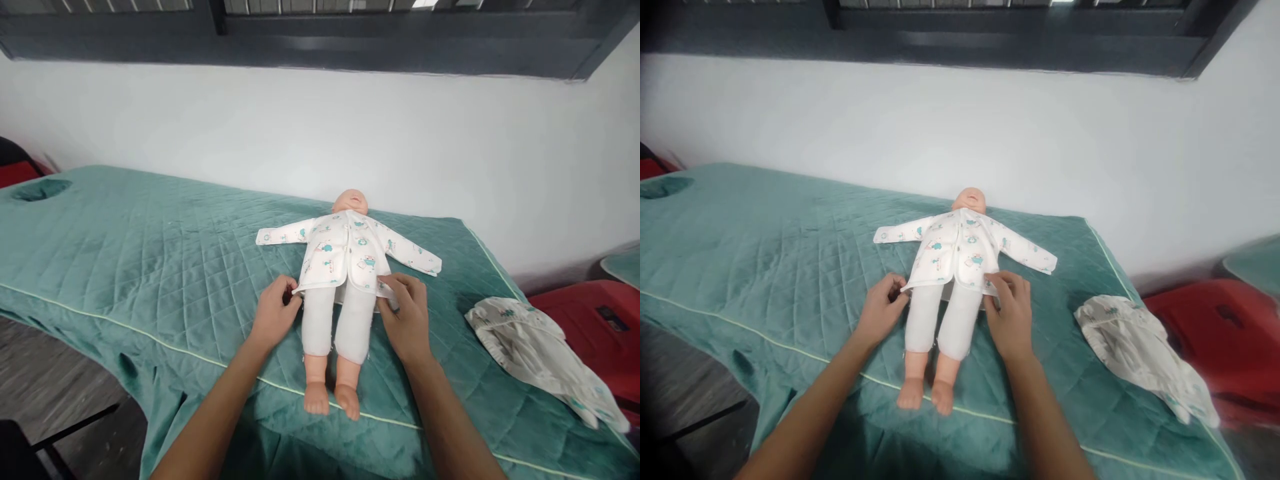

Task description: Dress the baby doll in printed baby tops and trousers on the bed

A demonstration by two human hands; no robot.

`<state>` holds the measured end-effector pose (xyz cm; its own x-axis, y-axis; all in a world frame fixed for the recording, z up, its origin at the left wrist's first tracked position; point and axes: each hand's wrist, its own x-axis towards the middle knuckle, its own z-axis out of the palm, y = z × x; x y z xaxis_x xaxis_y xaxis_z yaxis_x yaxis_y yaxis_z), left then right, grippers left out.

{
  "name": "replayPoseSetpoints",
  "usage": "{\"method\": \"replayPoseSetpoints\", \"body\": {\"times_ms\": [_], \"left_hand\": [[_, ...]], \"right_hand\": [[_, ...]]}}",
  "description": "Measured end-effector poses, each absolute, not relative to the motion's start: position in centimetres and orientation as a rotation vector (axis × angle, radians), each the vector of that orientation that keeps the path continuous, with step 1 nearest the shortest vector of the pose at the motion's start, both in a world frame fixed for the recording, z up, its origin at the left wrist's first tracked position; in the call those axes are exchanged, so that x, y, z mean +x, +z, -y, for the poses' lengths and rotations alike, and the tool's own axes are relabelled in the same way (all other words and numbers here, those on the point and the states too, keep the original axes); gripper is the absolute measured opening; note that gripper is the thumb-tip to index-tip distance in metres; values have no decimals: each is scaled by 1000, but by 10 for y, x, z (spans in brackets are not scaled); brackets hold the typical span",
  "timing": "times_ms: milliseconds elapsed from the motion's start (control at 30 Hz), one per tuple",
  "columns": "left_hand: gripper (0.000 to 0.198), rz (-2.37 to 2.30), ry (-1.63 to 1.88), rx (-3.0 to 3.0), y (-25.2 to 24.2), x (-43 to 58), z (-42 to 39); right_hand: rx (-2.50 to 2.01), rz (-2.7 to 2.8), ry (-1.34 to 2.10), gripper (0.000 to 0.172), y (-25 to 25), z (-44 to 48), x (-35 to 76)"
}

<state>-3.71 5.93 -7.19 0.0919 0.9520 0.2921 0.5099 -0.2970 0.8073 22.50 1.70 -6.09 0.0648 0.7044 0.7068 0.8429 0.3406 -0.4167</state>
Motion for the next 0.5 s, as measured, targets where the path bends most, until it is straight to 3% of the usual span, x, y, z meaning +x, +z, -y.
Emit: {"method": "replayPoseSetpoints", "body": {"times_ms": [200,367,500], "left_hand": [[8,-1447,1152,1956,-73,-37,-62],[19,-1349,1157,2000,-78,-39,-64],[21,-1298,1191,1799,-77,-40,-73]], "right_hand": [[-1270,1712,-202,18,-55,-11,218],[-1216,1692,176,10,-57,-2,217],[-1295,1229,412,18,-59,-21,229]]}}
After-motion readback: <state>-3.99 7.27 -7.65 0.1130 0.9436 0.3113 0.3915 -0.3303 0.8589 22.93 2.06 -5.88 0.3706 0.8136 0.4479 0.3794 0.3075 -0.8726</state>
